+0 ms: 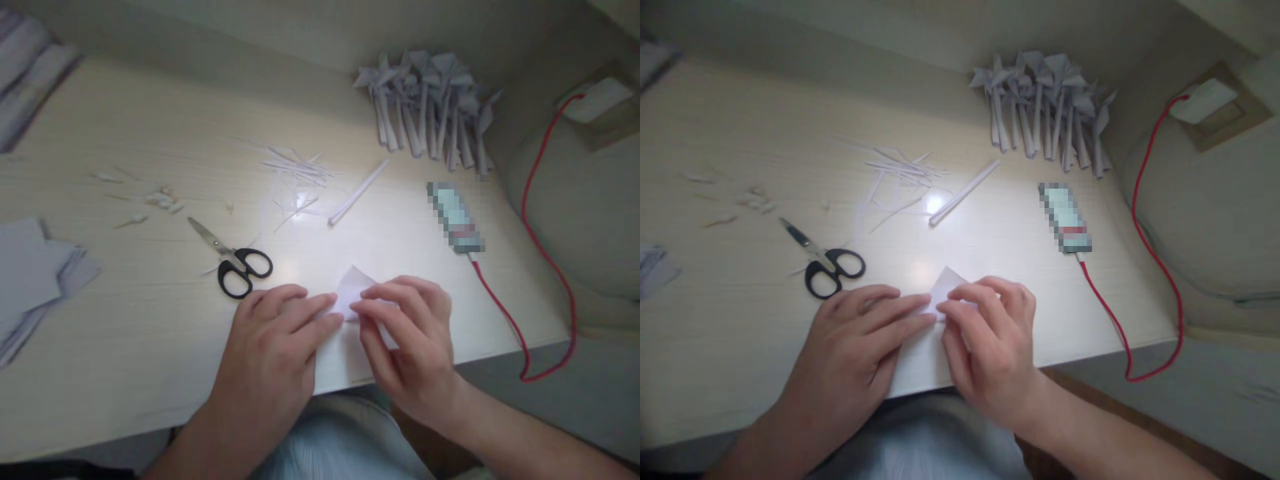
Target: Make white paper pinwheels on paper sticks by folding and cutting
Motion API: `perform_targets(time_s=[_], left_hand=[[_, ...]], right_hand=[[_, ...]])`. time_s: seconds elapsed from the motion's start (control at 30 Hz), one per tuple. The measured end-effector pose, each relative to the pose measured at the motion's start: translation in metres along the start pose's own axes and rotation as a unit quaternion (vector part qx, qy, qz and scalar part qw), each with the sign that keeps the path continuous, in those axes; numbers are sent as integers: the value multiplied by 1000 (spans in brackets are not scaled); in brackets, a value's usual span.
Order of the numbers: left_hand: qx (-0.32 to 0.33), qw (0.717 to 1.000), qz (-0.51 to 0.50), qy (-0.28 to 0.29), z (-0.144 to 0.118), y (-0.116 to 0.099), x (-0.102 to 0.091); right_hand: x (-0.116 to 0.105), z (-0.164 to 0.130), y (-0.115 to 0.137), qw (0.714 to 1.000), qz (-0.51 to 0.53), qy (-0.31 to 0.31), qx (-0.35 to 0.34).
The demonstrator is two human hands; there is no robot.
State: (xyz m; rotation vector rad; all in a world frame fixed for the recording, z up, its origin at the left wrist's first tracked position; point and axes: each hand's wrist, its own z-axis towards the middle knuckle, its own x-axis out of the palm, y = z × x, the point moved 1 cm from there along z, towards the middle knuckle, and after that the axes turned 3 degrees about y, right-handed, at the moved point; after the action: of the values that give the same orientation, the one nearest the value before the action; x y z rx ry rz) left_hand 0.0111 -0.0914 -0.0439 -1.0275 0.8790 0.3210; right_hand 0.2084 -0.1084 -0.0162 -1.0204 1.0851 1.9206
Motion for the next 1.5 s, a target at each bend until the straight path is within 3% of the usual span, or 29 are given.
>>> perform_targets(time_s=[0.1, 0.17, 0.3, 0.53, 0.7, 0.87, 0.97, 1.07, 1.2, 1.37, 1.43, 1.5], left_hand=[[-5, 1000, 9, 3, -2, 0, 0], [-6, 1000, 14, 10, -4, 1, 0], [0, 999, 32, 8, -7, 3, 1], [33, 998, 54, -16, -11, 4, 6], [46, 995, 83, -14, -29, -13, 4], [93, 993, 74, -14, -60, -22, 4], [151, 986, 39, -60, -72, -18, 6], [149, 983, -8, -105, -73, -17, 9], [89, 990, -62, -90, -62, -29, 5], [-10, 971, -189, -143, -29, -32, -32], [-11, 971, -225, -84, -8, -26, -55], [10, 966, -258, 21, 16, -19, -80]], right_hand=[[1, -29, 24, 996, 21, 81, -11], [9, -46, 32, 992, -20, 127, -5], [22, -64, 28, 980, -98, 170, 10], [18, -65, -2, 982, -125, 101, 99], [20, -67, -4, 985, -115, 63, 116], [17, -82, 2, 998, -50, 27, 32], [14, -88, 3, 999, 3, 9, -34], [15, -81, 3, 993, 61, -10, -97], [13, -54, 3, 974, 159, 22, -161], [-9, -8, 6, 949, 300, 74, -58], [-16, 12, 7, 926, 364, 102, -18], [-18, 33, 6, 895, 429, 122, 13]])
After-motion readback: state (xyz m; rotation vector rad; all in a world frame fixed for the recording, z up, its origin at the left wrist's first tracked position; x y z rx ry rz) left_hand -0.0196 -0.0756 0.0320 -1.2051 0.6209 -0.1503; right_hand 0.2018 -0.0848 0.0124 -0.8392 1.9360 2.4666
